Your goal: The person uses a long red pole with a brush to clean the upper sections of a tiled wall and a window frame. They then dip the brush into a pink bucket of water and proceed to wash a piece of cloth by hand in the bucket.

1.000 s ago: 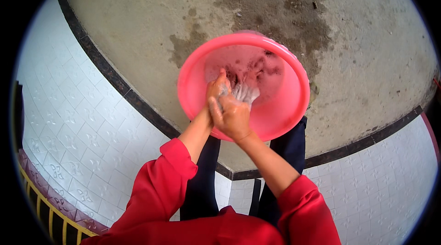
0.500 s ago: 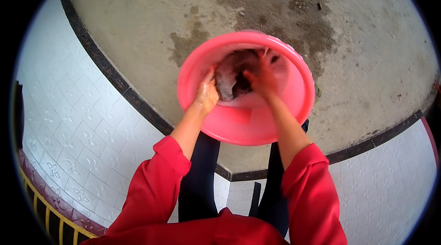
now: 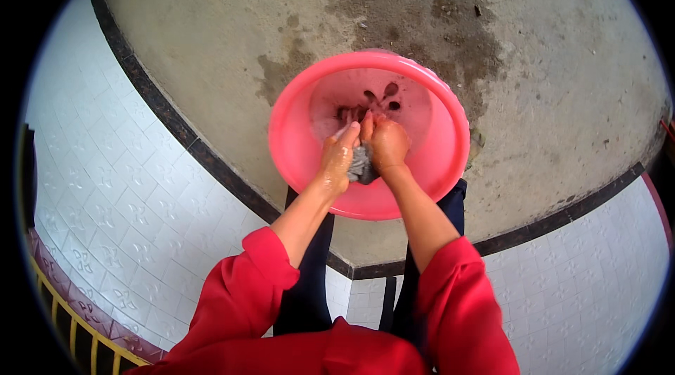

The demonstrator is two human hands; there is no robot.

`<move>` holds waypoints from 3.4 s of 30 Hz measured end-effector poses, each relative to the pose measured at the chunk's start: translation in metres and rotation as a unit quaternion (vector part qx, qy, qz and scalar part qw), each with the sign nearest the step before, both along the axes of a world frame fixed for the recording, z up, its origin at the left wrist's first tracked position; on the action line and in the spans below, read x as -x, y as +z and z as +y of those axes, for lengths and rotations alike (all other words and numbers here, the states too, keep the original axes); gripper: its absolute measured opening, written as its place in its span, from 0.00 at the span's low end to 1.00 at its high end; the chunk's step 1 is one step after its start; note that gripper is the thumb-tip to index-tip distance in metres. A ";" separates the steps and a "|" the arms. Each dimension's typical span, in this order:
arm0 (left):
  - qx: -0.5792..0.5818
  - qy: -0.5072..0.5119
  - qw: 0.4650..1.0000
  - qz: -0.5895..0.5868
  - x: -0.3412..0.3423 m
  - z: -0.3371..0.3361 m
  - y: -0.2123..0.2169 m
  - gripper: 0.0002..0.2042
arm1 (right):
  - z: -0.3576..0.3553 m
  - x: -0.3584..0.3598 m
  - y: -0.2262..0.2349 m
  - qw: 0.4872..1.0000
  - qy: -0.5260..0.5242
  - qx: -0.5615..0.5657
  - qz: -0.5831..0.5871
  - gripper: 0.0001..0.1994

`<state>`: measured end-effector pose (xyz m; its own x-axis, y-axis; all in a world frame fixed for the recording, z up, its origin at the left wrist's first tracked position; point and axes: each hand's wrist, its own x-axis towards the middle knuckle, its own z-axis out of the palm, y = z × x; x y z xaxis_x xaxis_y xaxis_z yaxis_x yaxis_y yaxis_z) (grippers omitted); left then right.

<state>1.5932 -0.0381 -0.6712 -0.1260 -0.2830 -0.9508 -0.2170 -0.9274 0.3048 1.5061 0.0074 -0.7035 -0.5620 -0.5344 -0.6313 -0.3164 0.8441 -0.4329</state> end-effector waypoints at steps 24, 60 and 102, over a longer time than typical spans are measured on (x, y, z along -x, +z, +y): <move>0.403 -0.440 0.801 -0.038 -0.053 -0.006 -0.034 0.24 | 0.050 0.002 0.019 0.973 0.073 0.158 -0.150 0.12; 0.395 -0.290 0.856 0.167 -0.059 -0.014 0.149 0.11 | 0.055 0.048 0.215 0.968 0.195 0.026 -0.153 0.35; 0.013 0.089 0.983 0.157 0.012 0.014 0.089 0.18 | 0.002 -0.003 0.192 0.960 0.165 0.193 0.118 0.12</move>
